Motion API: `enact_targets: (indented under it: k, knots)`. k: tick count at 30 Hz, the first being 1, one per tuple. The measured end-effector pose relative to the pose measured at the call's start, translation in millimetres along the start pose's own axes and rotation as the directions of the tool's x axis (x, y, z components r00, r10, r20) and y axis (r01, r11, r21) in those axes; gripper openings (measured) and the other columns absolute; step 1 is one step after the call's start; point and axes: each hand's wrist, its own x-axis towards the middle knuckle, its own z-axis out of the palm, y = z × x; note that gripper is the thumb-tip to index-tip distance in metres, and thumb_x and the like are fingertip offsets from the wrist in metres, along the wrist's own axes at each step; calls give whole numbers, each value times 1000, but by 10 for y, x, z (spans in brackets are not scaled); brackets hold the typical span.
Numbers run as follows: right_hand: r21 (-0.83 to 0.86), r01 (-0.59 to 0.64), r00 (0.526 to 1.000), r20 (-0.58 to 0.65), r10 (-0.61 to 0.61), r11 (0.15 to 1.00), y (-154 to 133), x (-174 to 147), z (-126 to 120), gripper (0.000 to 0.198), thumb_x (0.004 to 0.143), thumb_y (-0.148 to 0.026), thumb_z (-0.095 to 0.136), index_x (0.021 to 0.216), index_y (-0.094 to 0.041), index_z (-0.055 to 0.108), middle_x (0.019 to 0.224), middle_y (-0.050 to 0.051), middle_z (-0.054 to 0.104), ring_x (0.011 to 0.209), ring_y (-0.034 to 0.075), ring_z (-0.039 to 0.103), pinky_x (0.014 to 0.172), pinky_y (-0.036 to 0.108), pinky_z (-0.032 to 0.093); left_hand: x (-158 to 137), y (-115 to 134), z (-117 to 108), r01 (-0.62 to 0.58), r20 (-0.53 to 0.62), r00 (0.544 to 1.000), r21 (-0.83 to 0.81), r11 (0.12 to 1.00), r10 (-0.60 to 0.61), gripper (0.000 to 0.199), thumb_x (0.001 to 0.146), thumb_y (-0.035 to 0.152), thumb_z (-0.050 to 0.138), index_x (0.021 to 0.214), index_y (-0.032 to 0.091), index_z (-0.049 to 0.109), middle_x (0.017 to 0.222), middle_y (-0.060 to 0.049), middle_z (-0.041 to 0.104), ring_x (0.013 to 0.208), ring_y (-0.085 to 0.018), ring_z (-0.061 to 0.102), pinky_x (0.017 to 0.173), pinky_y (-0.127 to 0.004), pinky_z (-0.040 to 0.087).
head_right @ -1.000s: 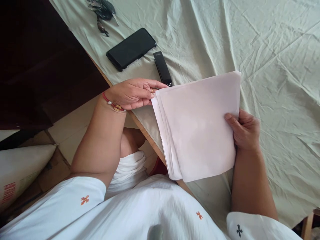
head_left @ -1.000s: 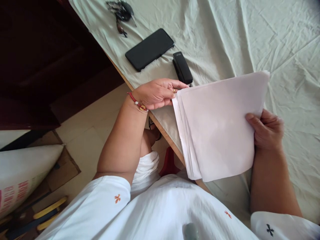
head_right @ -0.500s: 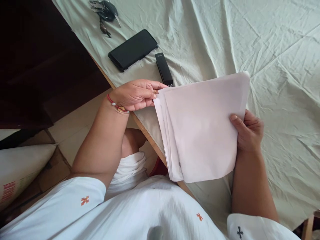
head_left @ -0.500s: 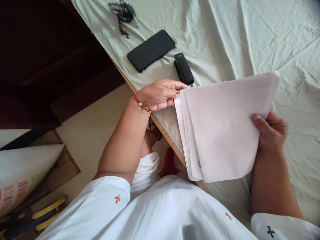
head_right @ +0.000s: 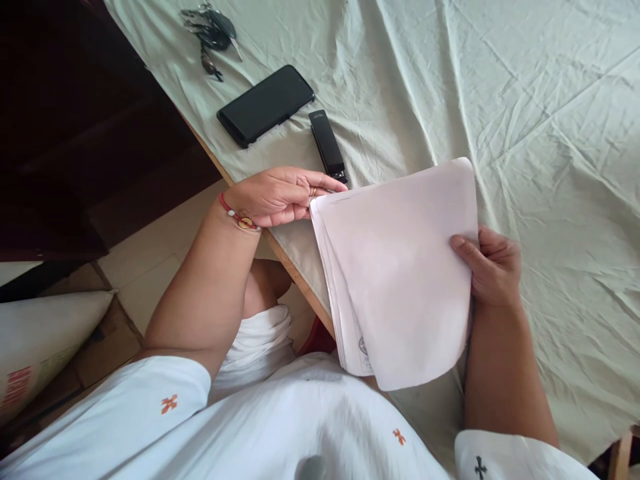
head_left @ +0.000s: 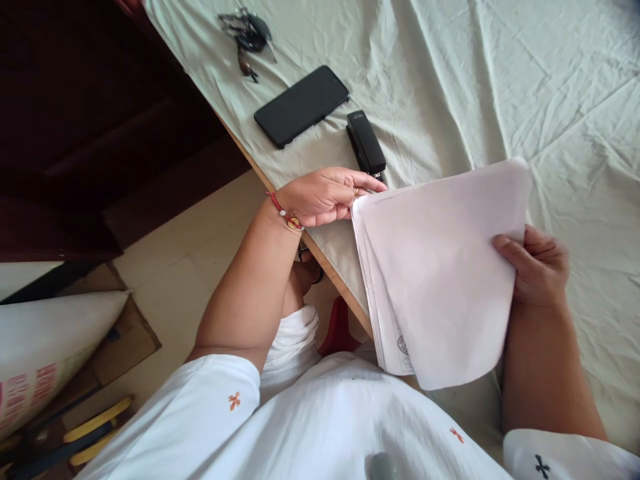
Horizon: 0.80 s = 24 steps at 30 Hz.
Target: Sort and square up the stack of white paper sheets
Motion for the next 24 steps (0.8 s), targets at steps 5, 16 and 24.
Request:
enact_targets:
  k: [5,16,24]
  knots:
    - [-2,0,1000,2,0,1000,-11,2,7,33,61,-40,99,80,-20,82,72,1,72,51,10,59,44,21,49,-12,8,-6,9,-18,1000,45,999,-9,43,76,10,62,116,15,77,102,-9,80,110,-24,75,98,-36,58]
    - [-2,22,1000,8,-22,1000,27,8,-27,29,64,-37,97,80,-19,82,72,0,72,51,11,59,45,22,48,-11,10,13,-24,11,1000,51,998,23,43,73,11,61,113,17,77,103,-9,80,118,-27,73,101,-39,58]
    - [-6,23,1000,18,-23,1000,19,-9,-4,28,66,-38,97,78,-19,80,70,-1,70,51,10,57,43,21,46,1,13,19,-19,-17,1000,62,998,20,37,78,11,62,112,16,77,104,-9,80,117,-27,74,101,-38,58]
